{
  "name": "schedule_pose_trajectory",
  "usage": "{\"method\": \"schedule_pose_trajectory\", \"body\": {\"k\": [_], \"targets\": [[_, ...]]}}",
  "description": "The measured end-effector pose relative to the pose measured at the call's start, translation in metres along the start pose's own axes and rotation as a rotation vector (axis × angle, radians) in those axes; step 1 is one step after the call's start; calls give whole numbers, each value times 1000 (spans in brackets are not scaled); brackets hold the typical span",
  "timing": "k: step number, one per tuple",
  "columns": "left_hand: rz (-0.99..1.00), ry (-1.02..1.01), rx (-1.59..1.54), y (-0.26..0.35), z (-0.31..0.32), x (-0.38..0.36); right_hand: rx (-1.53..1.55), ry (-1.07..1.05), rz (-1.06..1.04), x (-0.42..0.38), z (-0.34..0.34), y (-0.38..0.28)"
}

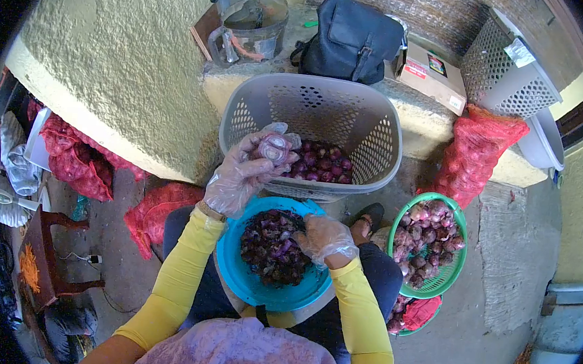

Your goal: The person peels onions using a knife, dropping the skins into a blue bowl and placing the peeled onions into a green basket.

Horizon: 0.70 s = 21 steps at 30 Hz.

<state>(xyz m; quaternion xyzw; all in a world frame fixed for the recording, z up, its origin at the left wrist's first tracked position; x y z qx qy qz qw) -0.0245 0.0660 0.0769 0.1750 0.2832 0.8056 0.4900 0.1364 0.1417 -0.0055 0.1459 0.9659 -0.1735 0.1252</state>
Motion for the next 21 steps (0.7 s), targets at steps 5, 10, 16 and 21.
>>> {"method": "schedule_pose_trajectory", "body": {"k": [5,10,16,21], "targets": [[-10,2,14,-1,-2,0,5,-103,15,-1,-6,-5],[-22,58,98,0,-1,-2,-4,-10,19,-1,-2,0],[148,6,340,0,-3,0,6,-47,42,0,-1,0],[421,69,787,19,3,-5,-1,-55,37,1,2,1]]}}
Point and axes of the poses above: each hand's wrist, its own x-axis towards the middle knuckle, its own z-axis out of the palm, y = z × x, the point moved 8 cm from there along x, towards the middle knuckle, and after that the axes turned 6 degrees about -x, right-handed, at the moved point
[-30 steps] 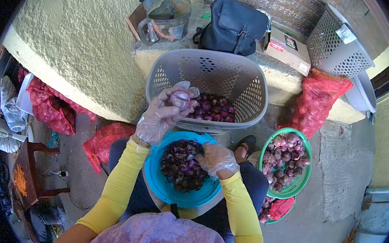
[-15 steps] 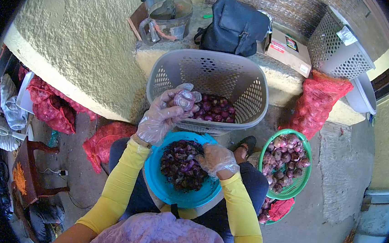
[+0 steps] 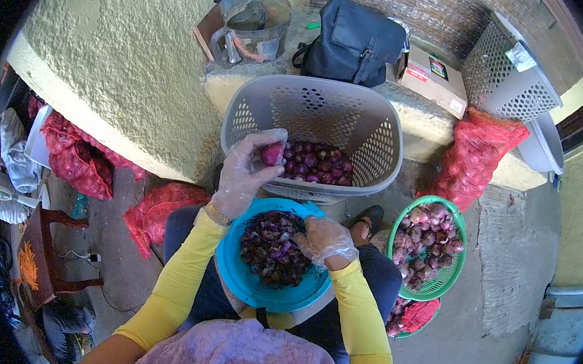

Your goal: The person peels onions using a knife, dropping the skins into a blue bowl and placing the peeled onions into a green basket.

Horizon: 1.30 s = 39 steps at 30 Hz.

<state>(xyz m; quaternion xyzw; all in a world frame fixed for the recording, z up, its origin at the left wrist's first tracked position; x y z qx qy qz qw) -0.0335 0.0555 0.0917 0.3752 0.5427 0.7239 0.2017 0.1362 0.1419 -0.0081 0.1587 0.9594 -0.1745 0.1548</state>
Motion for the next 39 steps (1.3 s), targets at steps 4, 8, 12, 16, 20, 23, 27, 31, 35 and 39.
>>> {"method": "schedule_pose_trajectory", "body": {"k": [4,8,12,16,20,23,27,31,35,39], "targets": [[152,-78,521,14,3,-2,5,-3,-6,0,-1,-1],[128,-19,446,13,2,-1,-9,-31,17,0,-3,-2],[55,51,174,-2,-4,-1,-8,-6,10,-1,-3,-2],[10,34,165,0,-5,-1,-5,-55,5,-1,-7,-5],[44,37,284,-2,-7,-1,-1,-84,2,-2,-7,-7],[55,32,315,1,-6,-1,-5,-68,-16,-1,-4,-6],[-56,65,25,-22,-6,-2,38,8,10,1,-3,-3],[-222,78,-39,-30,-2,-5,67,20,12,5,6,3],[-537,58,-167,-74,-9,-5,97,15,26,-3,1,1],[-674,111,-243,-75,3,-8,87,50,-9,-5,-2,2]]}}
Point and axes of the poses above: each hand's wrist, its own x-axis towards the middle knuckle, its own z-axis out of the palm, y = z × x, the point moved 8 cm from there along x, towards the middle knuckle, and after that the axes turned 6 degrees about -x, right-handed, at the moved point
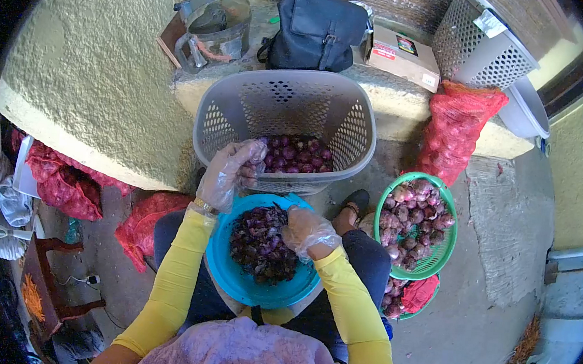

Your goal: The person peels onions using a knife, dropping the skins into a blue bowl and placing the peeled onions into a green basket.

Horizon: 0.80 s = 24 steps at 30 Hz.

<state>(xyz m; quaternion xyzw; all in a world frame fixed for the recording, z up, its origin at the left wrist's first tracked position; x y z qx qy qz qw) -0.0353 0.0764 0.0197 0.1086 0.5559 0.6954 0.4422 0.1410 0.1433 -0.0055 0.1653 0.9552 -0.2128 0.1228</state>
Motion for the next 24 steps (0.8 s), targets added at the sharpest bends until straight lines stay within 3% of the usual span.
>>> {"method": "schedule_pose_trajectory", "body": {"k": [4,11,13,15,17,19,22,24], "targets": [[6,-127,-172,4,12,-5,26,-8,50,-2,-1,6],[54,-72,-188,9,3,-8,65,-19,-25,-15,-28,23],[68,-129,-219,9,5,-9,324,225,31,-39,-86,34],[60,-134,-246,5,3,-6,387,495,169,-67,-129,57],[54,-141,-275,4,3,-6,495,666,342,-81,-120,126],[55,-198,-213,5,7,-11,240,823,433,-96,-112,189],[48,-192,-188,7,7,-14,156,809,551,-97,-45,314],[56,-184,-181,7,6,-13,259,825,717,-102,-7,368]]}}
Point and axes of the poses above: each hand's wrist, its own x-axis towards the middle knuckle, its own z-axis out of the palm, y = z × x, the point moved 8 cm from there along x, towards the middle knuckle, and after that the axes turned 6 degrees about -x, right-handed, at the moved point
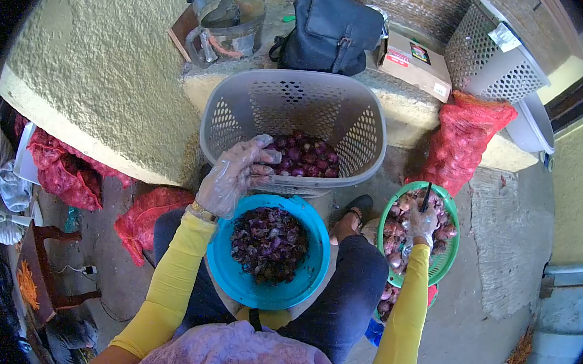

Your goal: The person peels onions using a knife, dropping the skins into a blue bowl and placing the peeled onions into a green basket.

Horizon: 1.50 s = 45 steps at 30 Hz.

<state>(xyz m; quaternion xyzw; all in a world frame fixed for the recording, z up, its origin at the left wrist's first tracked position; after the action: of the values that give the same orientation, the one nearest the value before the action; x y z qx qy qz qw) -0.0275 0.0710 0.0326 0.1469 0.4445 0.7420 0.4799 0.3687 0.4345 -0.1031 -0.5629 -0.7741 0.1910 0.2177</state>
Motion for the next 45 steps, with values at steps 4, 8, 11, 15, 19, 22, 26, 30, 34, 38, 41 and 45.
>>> {"method": "schedule_pose_trajectory", "body": {"k": [4,8,11,15,19,22,26,30,34,38,41,45], "targets": [[3,11,1,-2,-5,3,-50,87,-43,1,34,12],[3,15,-36,3,-4,1,19,66,-75,2,43,3],[21,19,-35,5,-4,1,59,-3,-45,-6,40,-6],[29,13,-66,4,-11,2,22,-7,-223,-6,47,-10],[49,21,-109,5,-16,2,31,-111,-222,-2,42,-16],[58,50,-98,9,-19,1,15,59,-168,-5,36,-3],[67,41,-101,10,-17,-2,251,82,37,-1,18,27],[32,-25,-108,8,-8,-3,617,-203,179,-39,-42,-106],[-128,-163,-87,-7,20,-8,737,-477,-123,-96,-65,-262],[-327,-364,-128,-30,49,-29,792,-495,-282,-141,-54,-341],[-261,-359,-118,-22,58,-34,896,-499,-257,-163,-14,-350],[-260,-240,-66,-18,47,-32,990,-503,-351,-183,-10,-370]]}}
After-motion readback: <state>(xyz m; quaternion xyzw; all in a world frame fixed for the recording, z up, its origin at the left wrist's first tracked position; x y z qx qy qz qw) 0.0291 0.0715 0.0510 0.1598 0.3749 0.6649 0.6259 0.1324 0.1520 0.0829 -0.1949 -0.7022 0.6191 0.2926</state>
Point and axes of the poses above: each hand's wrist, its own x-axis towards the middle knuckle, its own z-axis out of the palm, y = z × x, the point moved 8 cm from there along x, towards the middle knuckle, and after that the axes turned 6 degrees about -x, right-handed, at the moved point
